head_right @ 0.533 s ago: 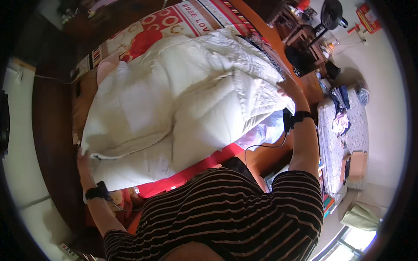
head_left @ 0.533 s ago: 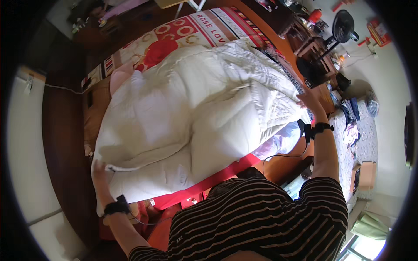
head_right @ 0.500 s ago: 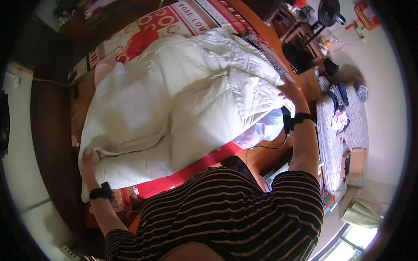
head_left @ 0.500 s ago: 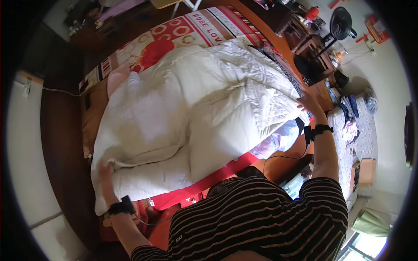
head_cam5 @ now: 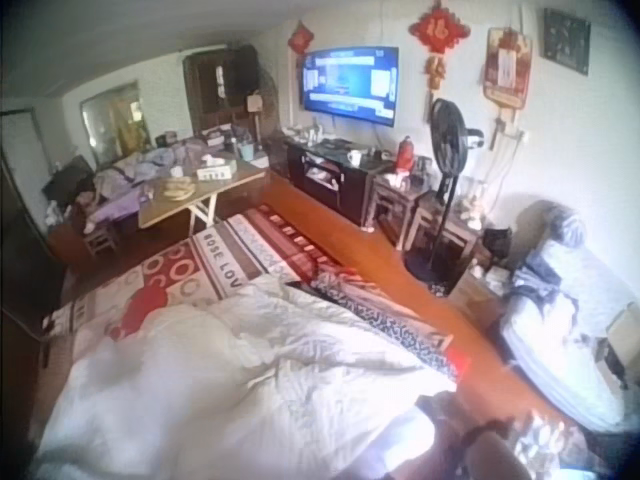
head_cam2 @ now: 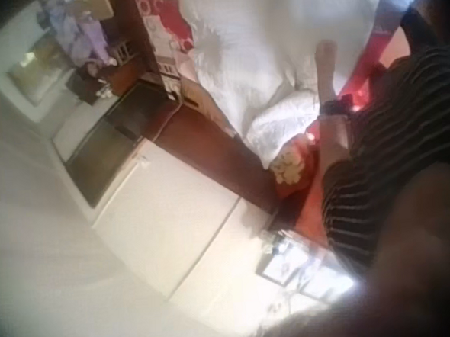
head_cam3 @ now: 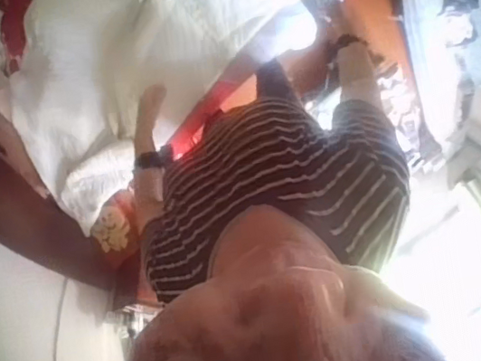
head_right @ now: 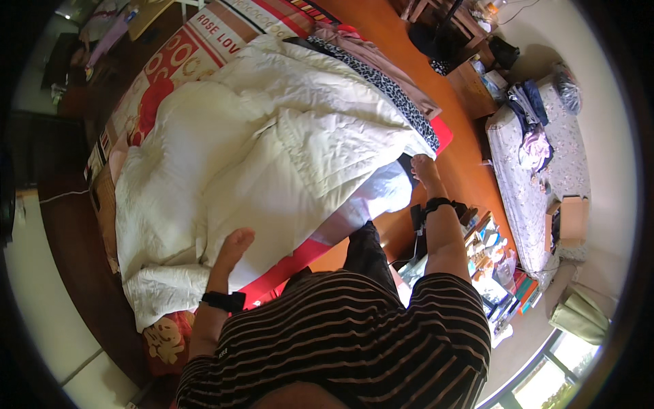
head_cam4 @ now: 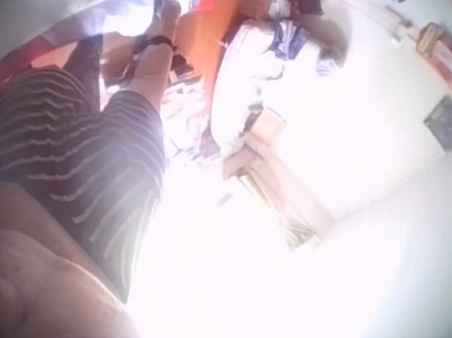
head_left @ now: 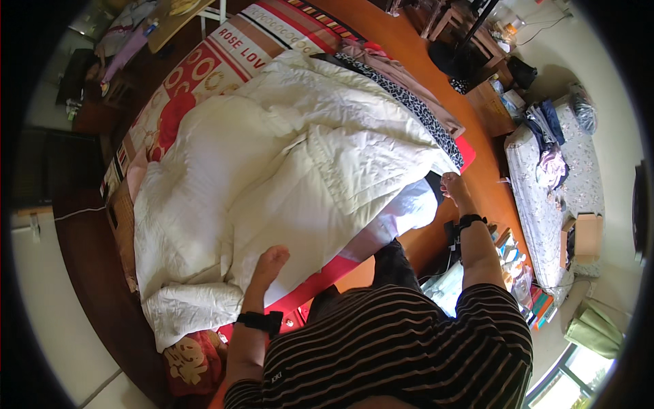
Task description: Fold various pieces of clothing and a pillowcase on a bed.
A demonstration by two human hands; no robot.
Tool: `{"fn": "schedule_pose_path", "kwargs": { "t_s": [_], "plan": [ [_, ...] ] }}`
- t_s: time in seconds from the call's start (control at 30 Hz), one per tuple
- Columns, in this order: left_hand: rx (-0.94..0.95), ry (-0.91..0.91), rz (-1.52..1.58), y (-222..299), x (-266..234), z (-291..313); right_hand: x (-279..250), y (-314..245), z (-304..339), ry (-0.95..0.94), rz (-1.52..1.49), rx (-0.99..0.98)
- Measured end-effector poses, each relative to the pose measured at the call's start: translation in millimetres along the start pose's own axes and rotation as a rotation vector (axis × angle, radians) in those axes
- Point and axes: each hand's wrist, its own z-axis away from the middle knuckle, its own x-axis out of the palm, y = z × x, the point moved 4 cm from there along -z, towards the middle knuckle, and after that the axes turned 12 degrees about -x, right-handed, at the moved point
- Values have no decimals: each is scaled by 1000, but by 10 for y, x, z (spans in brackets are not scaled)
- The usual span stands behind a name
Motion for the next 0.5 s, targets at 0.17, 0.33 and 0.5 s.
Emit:
{"fn": "schedule_pose_path", "kwargs": {
  "t_s": [0.17, 0.33, 0.5],
  "plan": [
    [-284, -125, 50, 387, 1222, -904, -53, 849, -808, 44, -246, 216],
    [-350, 180, 10, 420, 1742, -1830, 427, 983, -1050, -68, -645, 347],
    [-547, 358, -98, 276, 2065, -2578, 512, 1341, -1298, -163, -916, 423]
  ]
}}
